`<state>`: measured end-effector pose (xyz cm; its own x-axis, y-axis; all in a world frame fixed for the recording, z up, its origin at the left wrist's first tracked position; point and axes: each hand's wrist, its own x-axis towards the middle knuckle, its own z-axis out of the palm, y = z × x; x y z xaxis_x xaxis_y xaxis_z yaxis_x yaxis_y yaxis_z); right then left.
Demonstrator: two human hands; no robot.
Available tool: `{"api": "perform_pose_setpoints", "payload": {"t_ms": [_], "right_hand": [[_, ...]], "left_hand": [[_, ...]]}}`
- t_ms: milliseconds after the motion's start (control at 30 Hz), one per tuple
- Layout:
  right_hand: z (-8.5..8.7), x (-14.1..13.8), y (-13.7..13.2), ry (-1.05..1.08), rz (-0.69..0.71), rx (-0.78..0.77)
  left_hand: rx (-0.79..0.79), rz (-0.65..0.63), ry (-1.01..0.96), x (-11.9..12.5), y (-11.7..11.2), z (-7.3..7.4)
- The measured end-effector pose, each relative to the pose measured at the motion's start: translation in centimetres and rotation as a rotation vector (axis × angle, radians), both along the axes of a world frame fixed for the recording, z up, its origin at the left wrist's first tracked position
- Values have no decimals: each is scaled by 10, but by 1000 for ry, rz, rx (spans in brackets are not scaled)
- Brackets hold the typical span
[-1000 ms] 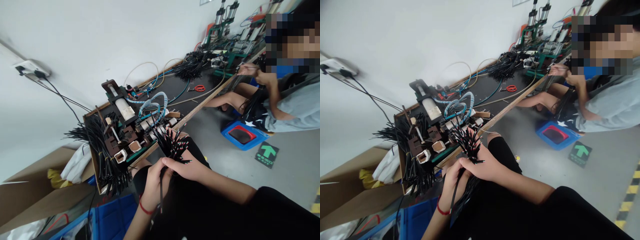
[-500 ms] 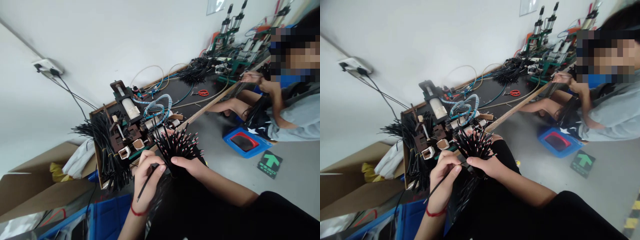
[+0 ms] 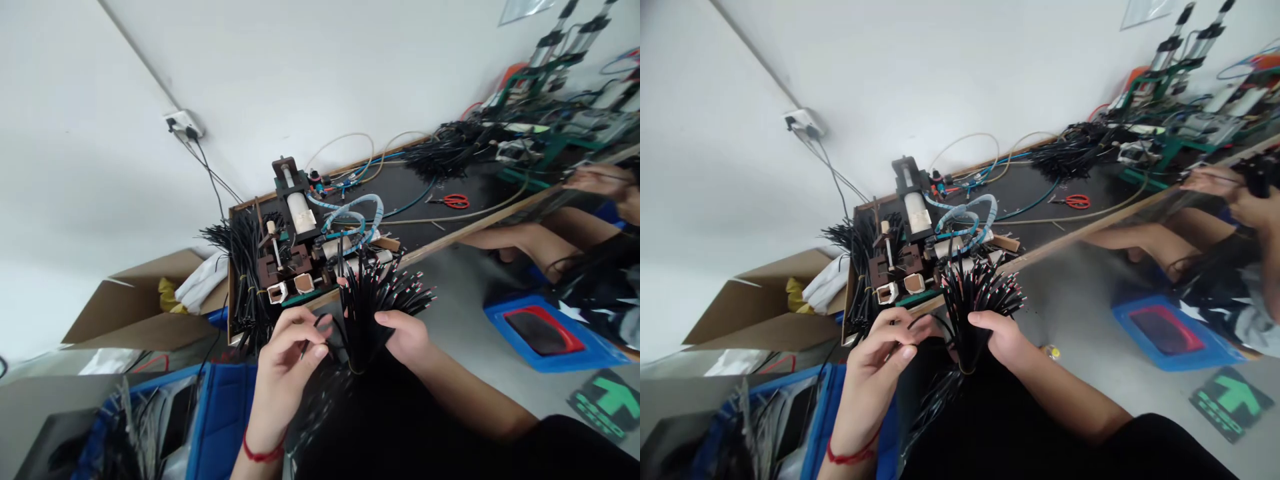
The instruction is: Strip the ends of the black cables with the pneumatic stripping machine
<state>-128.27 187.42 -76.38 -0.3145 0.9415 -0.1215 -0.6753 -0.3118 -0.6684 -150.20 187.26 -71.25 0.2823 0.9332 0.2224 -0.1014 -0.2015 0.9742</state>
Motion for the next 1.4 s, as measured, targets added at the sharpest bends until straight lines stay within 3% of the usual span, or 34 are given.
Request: {"api": "perform_pose_setpoints", "payload": {"t_ms": [167, 300, 533, 633, 733, 833, 1033, 1267, 1400], "right_hand": [[13, 0, 18, 78, 117, 87], [21, 3, 28, 43, 106, 171], [-7, -2, 39, -119, -29, -3], [-22, -12, 35, -133, -48, -7], [-33, -21, 26, -147, -61, -10], [-37, -22, 17, -168, 6, -1], [-35, -13, -9, -222, 218, 97], [-23, 2, -26, -170, 470, 213], [-34, 3, -30, -141, 520, 226]], "left_hand": [[28, 73, -155, 9, 1, -7], [204, 176, -71, 20, -1, -12], [460, 400, 128, 27, -12, -23], [494, 277, 189, 24, -25, -26], [424, 94, 94, 24, -42, -31], [398, 0, 48, 27, -60, -37], [397, -32, 34, 38, -87, -46], [274, -104, -210, 49, -115, -54], [252, -170, -265, 50, -120, -58]]}}
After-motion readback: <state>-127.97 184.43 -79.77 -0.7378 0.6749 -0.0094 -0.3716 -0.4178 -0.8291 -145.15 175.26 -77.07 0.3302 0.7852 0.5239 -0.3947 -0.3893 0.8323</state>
